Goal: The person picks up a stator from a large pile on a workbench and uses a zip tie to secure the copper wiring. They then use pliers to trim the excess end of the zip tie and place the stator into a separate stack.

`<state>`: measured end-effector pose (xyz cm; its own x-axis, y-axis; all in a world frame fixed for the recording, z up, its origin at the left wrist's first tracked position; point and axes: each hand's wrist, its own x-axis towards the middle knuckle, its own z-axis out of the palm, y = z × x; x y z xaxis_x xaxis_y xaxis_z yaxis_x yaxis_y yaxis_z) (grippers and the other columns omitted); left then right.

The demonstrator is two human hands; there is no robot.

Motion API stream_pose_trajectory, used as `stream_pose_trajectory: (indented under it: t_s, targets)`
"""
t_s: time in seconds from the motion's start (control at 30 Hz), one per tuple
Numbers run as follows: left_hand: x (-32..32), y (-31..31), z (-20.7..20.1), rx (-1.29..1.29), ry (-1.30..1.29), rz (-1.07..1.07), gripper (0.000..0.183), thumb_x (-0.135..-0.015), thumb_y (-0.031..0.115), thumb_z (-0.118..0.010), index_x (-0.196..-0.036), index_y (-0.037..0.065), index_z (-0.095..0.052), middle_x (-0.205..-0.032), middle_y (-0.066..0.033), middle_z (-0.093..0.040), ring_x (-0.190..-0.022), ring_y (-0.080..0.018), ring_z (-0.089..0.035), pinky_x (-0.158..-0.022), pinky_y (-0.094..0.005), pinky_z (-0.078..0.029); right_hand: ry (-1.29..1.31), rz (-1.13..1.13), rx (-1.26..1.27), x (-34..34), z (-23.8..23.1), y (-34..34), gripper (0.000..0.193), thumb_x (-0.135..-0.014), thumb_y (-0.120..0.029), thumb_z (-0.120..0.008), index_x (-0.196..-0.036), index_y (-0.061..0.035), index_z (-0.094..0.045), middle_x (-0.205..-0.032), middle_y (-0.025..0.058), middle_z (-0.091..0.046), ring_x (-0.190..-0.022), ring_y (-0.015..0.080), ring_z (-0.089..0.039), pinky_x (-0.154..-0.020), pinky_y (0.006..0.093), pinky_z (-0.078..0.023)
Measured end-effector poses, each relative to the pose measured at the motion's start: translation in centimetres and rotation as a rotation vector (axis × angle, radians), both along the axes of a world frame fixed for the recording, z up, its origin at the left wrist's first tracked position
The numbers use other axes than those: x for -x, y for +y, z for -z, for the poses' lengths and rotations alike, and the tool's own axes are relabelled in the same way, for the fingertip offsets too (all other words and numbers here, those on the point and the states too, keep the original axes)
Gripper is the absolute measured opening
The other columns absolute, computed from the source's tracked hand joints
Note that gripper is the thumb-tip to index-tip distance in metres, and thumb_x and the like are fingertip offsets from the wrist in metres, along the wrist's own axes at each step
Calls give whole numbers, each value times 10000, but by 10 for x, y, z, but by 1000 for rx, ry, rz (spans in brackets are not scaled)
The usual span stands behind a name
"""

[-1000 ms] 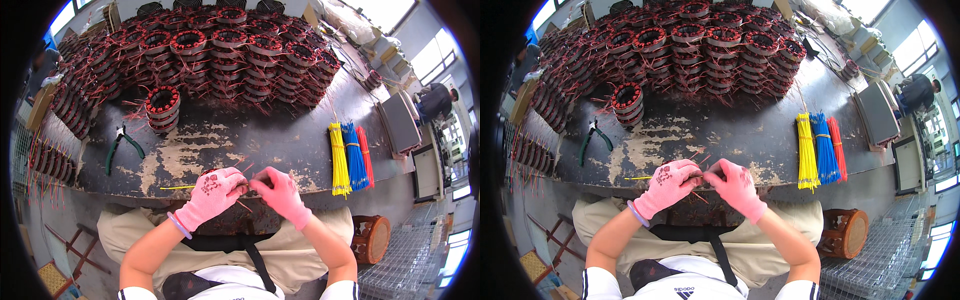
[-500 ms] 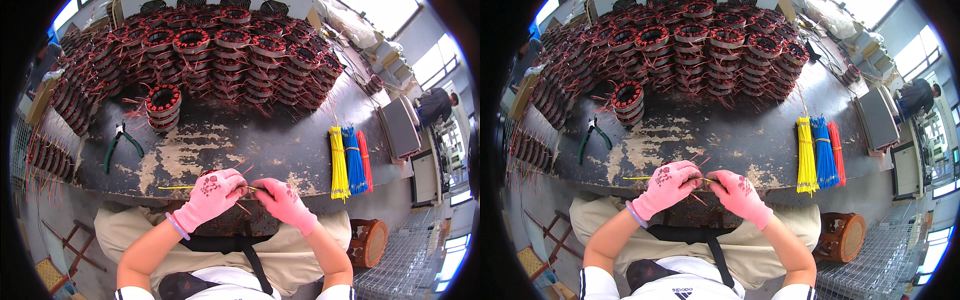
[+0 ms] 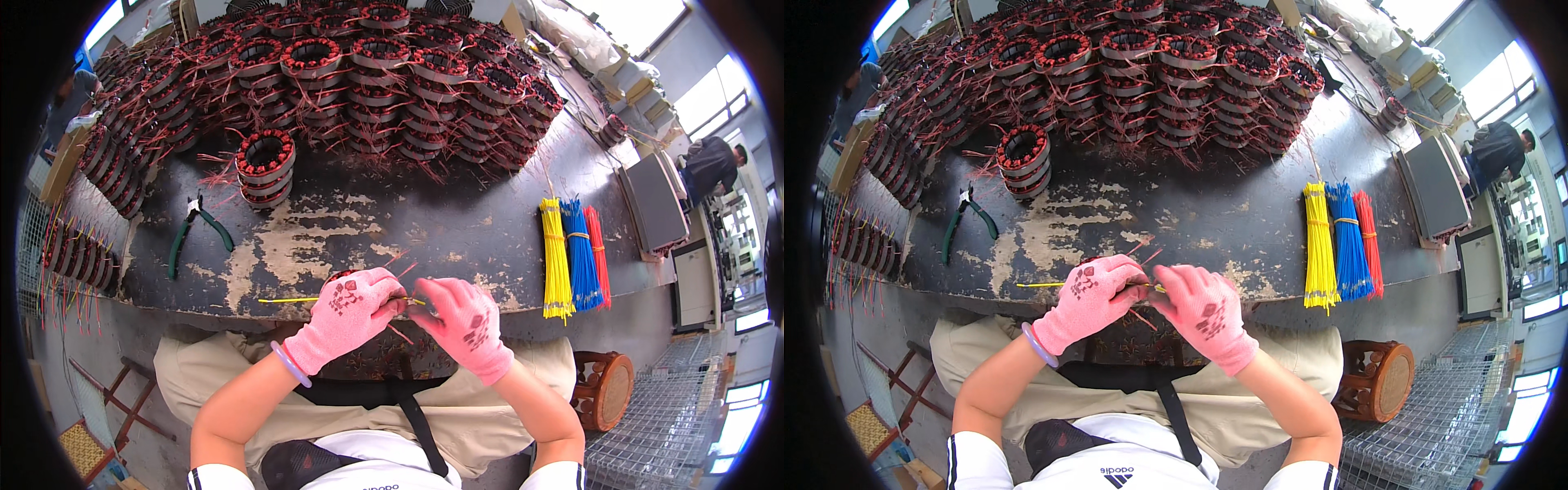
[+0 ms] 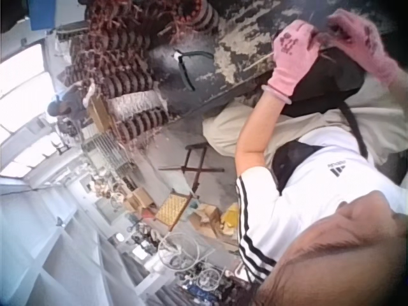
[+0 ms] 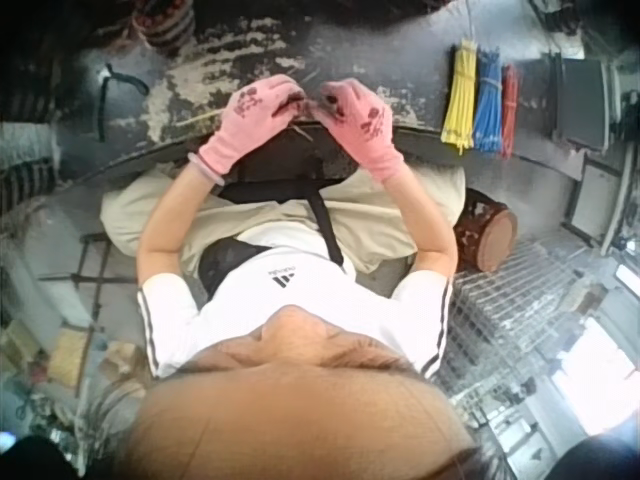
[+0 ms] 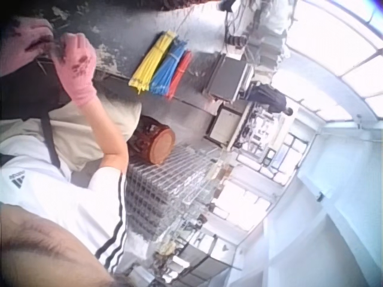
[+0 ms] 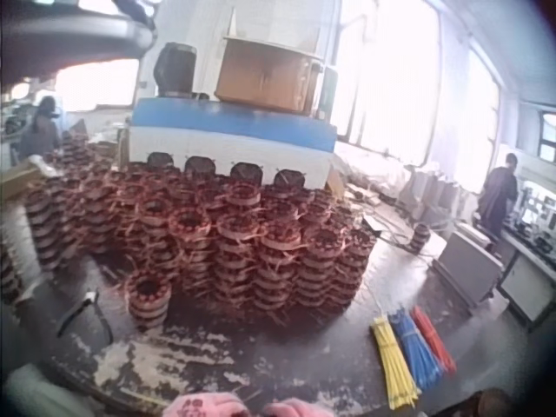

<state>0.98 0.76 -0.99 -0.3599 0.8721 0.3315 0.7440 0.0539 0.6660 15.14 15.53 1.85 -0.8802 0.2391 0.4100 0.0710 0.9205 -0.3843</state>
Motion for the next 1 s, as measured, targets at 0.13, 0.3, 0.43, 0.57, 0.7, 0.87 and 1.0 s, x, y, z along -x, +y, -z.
stream_pose_trajectory:
  t_s: [0.13, 0.3, 0.43, 0.57, 0.7, 0.87, 1.0]
  targets:
    - [-1, -2, -6, 38, -19, 10, 108, -856, 154, -729, -933, 84, -700, -963, -67, -686, -851, -296, -684, -741, -391, -554, -245, 72, 496, -3, 13, 1, 172, -939, -210, -673, -1008, -52, -674, -816, 42, -683, -708, 186, -638, -668, 298, -508]
    - [0, -2, -3, 13, -18, 14, 107, -851, 141, -722, -940, 85, -700, -962, -66, -686, -849, -299, -681, -741, -392, -554, -478, 94, 1533, -6, 9, 6, 257, -1011, -279, -605, -1027, -30, -664, -793, -16, -657, -698, 40, -550, -626, 211, -449]
    - [0, 0, -2, 1, 15, -2, 124, -869, 187, -724, -944, 99, -679, -933, -48, -680, -821, -290, -690, -709, -398, -556, -214, -99, 54, -13, 8, 16, 253, -912, -231, -693, -1127, -107, -642, -963, 53, -667, -853, 185, -668, -709, 330, -522]
    - [1, -1, -2, -3, 13, 5, 131, -872, 195, -722, -954, 102, -677, -943, -46, -674, -818, -293, -687, -705, -398, -555, -222, -224, -186, -3, 4, 16, 291, -853, -260, -726, -1100, -134, -637, -981, 58, -651, -936, 253, -677, -755, 396, -542]
    - [0, 0, -3, 4, 22, 20, 119, -853, 152, -722, -956, 100, -691, -962, -53, -684, -841, -294, -687, -724, -393, -557, -581, -2, 842, 5, 13, 22, 188, -927, -231, -668, -1012, -64, -648, -995, 80, -700, -814, 218, -658, -707, 346, -523]
    - [4, -8, -10, 43, 26, -32, 97, -838, 112, -718, -931, 95, -696, -931, -55, -689, -839, -286, -690, -731, -382, -558, -248, 265, 980, -15, -37, 36, 261, -981, -259, -608, -903, -15, -658, -715, 58, -635, -715, 135, -606, -646, 327, -489]
    - [6, -7, -7, 31, 7, -29, 78, -843, 122, -710, -910, 83, -701, -923, -58, -689, -833, -286, -685, -738, -390, -550, -504, 90, 138, -52, 8, 28, 340, -908, -387, -727, -821, -70, -640, -736, 112, -651, -677, 320, -648, -620, 428, -514]
